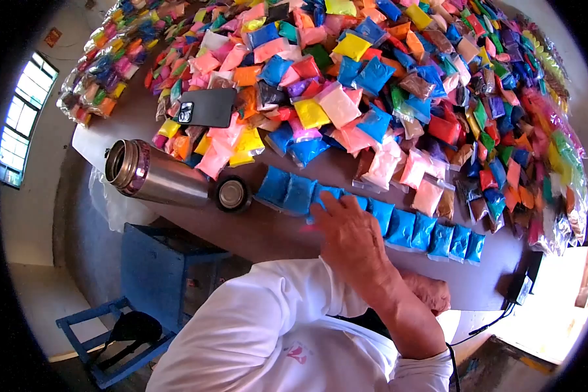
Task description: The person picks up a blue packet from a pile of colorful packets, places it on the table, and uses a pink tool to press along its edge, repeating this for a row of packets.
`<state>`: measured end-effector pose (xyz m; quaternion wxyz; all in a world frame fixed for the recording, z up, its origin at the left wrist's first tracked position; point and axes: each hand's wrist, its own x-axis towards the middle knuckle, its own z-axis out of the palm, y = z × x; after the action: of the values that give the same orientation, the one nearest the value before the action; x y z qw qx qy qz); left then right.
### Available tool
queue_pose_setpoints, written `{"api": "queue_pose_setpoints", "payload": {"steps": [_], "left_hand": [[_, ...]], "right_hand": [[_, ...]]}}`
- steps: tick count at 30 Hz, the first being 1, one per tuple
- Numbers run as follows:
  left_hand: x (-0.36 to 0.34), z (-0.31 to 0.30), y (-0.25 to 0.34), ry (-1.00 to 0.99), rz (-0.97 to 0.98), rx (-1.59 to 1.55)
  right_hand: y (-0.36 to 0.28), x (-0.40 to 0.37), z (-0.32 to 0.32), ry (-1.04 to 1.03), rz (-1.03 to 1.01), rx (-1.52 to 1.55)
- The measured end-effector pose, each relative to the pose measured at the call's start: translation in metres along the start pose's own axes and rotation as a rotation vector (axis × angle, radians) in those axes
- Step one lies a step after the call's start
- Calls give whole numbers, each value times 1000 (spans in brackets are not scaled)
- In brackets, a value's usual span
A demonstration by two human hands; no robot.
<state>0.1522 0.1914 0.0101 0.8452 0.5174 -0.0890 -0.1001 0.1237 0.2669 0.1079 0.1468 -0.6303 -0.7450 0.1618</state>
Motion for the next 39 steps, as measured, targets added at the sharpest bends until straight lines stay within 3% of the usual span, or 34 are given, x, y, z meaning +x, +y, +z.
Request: {"api": "queue_pose_setpoints", "payload": {"steps": [2,5,8,12,17,22,25,29,33,35,39], "left_hand": [[-2,1,-1,6,-1,-6],[-1,1,-1,14,4,-13],[-1,1,-1,8,-1,-18],[8,-7,-1,-33,-43,-23],[20,-6,-2,-89,-116,-30],[28,-5,-4,-132,-135,-25],[35,0,-10,-158,-131,-43],[37,-5,-4,-170,-147,-45],[37,-9,1,-177,-165,-30],[37,-11,3,-179,-172,-32],[41,-9,13,-177,-198,-14]], "right_hand": [[-8,8,5,169,-131,56],[-15,16,16,43,-156,-10],[-7,17,39,134,-224,-42],[-3,10,55,128,-129,-32],[-10,14,36,-82,-62,90],[-2,7,6,92,-75,104],[18,5,-41,297,-92,113],[59,12,-87,409,65,93],[123,28,-99,719,289,31],[164,37,-102,895,251,-36],[233,54,-124,973,393,7]]}}
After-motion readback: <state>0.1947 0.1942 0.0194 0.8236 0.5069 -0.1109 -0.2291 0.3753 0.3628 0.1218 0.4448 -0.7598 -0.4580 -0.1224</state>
